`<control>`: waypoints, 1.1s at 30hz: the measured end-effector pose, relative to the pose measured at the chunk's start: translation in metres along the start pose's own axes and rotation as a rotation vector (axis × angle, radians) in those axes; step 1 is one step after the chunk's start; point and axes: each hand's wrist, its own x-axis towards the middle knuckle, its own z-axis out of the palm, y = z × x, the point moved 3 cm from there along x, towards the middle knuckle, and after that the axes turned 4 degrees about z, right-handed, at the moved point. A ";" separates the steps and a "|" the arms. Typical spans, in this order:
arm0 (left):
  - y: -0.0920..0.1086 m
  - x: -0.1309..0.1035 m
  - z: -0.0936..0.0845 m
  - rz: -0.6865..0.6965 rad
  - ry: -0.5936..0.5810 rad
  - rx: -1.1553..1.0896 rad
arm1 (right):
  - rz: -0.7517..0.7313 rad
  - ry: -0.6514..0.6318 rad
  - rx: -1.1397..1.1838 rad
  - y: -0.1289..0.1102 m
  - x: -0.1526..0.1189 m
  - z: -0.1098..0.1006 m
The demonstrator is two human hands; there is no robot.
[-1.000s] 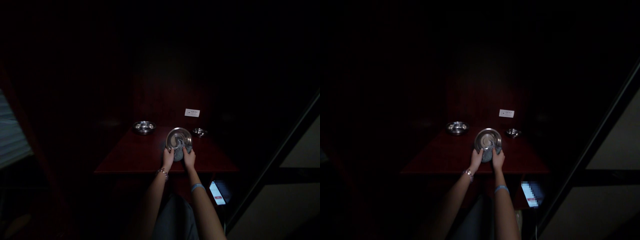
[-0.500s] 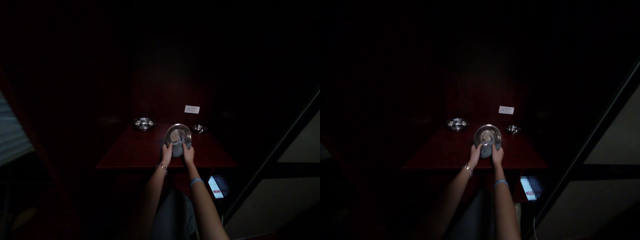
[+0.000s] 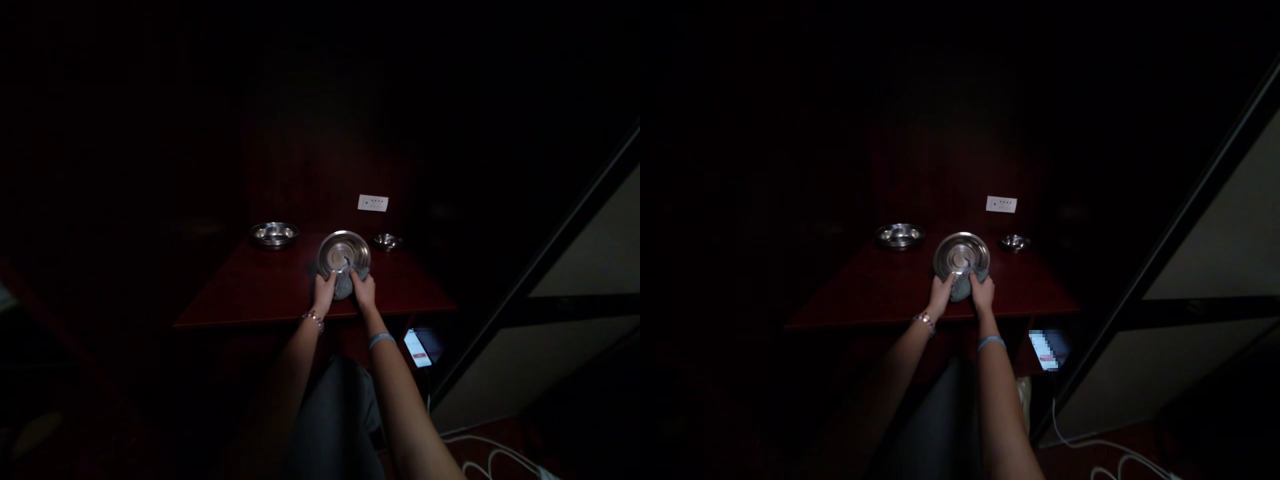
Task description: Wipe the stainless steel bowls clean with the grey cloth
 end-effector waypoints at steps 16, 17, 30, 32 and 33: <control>0.012 -0.004 0.005 0.055 -0.048 0.006 | -0.011 0.036 -0.070 -0.007 -0.005 -0.006; 0.012 -0.005 0.005 0.052 -0.045 0.001 | -0.017 0.058 -0.068 -0.008 -0.005 -0.006; 0.021 -0.010 0.002 0.047 0.043 0.026 | -0.099 0.325 -0.009 -0.022 -0.017 -0.014; 0.021 -0.010 0.004 0.034 0.025 0.012 | -0.079 0.314 -0.025 -0.020 -0.015 -0.014; 0.020 -0.009 0.004 0.031 0.018 0.005 | -0.069 0.316 -0.032 -0.020 -0.015 -0.014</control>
